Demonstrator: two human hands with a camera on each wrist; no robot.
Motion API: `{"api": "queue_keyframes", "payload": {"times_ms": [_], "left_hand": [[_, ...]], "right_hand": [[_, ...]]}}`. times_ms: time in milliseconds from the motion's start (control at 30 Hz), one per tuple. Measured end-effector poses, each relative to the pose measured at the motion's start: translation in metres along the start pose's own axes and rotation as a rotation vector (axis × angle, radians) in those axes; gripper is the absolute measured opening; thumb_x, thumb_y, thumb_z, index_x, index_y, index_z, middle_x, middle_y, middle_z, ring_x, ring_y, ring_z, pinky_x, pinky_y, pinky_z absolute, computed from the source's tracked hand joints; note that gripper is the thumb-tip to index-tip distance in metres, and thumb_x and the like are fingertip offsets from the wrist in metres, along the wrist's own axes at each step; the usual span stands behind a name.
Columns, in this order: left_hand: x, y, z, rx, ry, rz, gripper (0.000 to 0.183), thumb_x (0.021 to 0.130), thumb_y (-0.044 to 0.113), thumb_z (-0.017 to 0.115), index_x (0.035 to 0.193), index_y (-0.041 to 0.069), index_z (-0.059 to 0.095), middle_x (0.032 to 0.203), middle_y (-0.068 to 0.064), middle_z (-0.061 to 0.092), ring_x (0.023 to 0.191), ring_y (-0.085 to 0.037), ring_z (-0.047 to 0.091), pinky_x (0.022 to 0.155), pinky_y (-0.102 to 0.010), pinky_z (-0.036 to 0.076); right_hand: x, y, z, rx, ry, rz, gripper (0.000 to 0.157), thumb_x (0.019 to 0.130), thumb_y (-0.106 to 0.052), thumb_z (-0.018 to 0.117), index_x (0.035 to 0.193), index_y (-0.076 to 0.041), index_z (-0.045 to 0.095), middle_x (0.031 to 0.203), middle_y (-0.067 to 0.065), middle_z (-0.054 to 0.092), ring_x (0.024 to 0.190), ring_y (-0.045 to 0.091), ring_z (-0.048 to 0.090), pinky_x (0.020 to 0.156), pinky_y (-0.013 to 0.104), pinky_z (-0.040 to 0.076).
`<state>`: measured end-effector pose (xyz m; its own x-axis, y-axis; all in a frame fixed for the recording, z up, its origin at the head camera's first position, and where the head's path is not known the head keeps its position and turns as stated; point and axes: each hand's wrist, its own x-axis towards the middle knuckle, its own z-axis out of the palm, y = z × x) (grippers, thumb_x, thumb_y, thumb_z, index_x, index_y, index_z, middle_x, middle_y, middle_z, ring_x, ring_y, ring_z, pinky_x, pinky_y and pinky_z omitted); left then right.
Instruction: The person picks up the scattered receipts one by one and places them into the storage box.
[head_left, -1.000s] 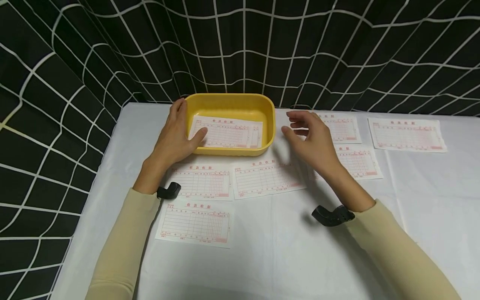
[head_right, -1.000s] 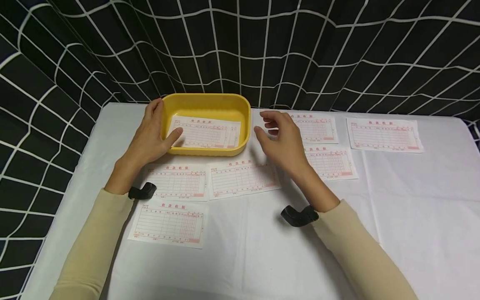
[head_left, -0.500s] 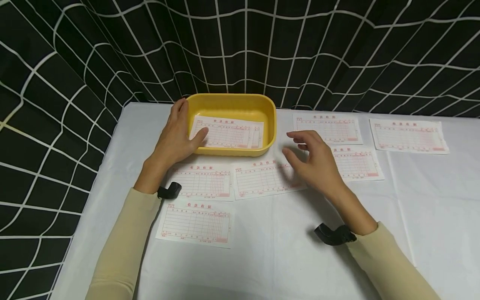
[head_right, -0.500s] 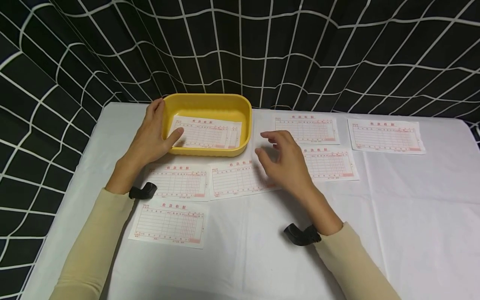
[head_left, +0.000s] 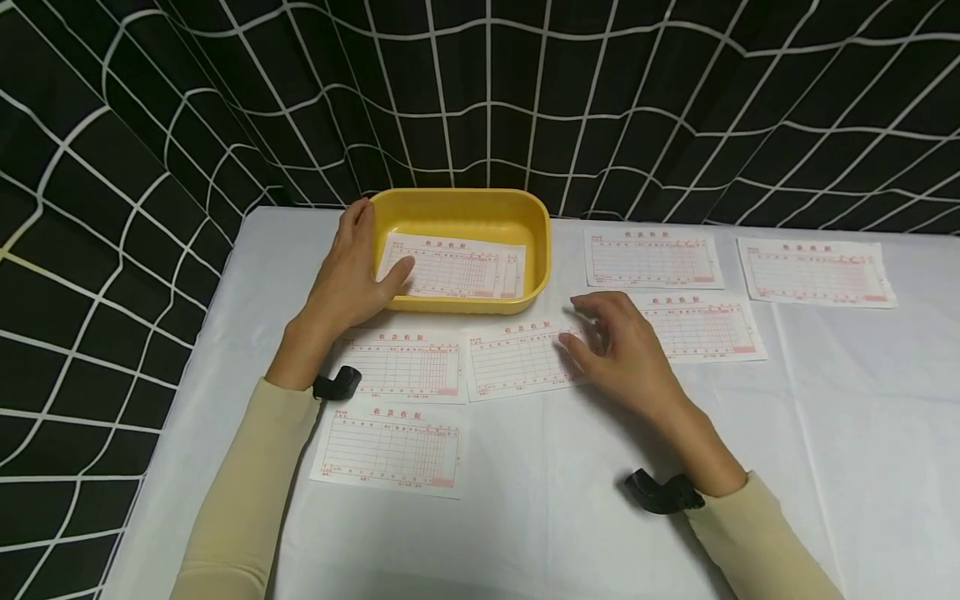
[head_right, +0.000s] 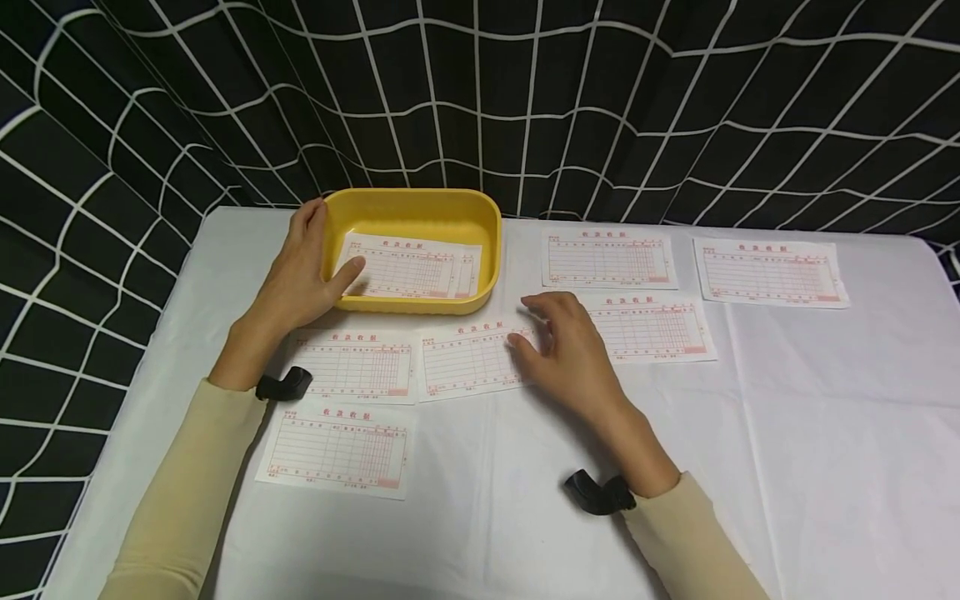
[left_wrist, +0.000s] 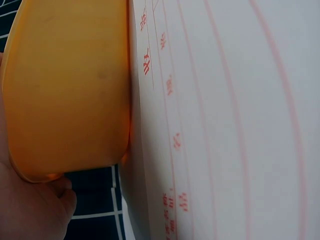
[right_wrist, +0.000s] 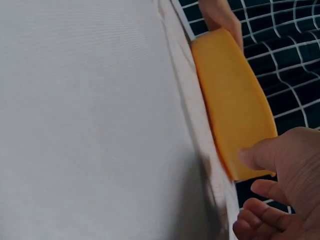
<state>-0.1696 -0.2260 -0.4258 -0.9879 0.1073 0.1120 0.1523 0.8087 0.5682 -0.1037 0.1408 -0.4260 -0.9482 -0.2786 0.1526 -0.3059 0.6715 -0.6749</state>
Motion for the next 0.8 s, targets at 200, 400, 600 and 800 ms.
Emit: {"api": "queue_keyframes", "payload": {"times_ms": [200,400,600,800], "left_hand": [[-0.0004,-0.0002,-0.0002,-0.01,0.007,0.016,0.094,0.097,0.044,0.063,0.168,0.001,0.018,0.174,-0.017,0.018,0.153,-0.036,0.038,0.129,-0.051,0.033],[-0.0003,-0.0006,0.0002,-0.02,-0.002,0.009,0.095,0.098,0.045,0.063,0.168,0.0,0.017,0.175,-0.017,0.016,0.154,-0.035,0.038,0.129,-0.052,0.033],[-0.0012,-0.0014,-0.0006,-0.012,0.0,-0.001,0.096,0.097,0.045,0.063,0.168,0.001,0.017,0.175,-0.016,0.016,0.155,-0.035,0.037,0.129,-0.051,0.033],[-0.0011,-0.0006,-0.0006,-0.014,-0.002,0.007,0.095,0.097,0.045,0.063,0.168,0.001,0.018,0.175,-0.016,0.017,0.154,-0.035,0.037,0.128,-0.052,0.034]], "right_hand": [[-0.0053,0.0027,0.0027,-0.02,-0.047,0.026,0.054,0.089,-0.014,0.082,0.137,0.002,0.064,0.139,0.022,0.061,0.129,0.039,0.056,0.111,0.055,0.042],[-0.0059,0.0022,0.0014,-0.079,-0.084,0.039,0.06,0.085,-0.013,0.085,0.138,0.003,0.063,0.139,0.025,0.06,0.134,0.044,0.051,0.116,0.058,0.039],[-0.0005,-0.0007,-0.0013,-0.096,-0.115,0.068,0.063,0.082,-0.015,0.088,0.138,0.003,0.064,0.134,0.027,0.06,0.129,0.047,0.052,0.114,0.058,0.039],[0.0003,-0.0032,-0.0043,-0.09,-0.14,0.111,0.061,0.084,-0.018,0.088,0.137,0.003,0.065,0.131,0.028,0.061,0.125,0.046,0.053,0.11,0.059,0.041]]}}
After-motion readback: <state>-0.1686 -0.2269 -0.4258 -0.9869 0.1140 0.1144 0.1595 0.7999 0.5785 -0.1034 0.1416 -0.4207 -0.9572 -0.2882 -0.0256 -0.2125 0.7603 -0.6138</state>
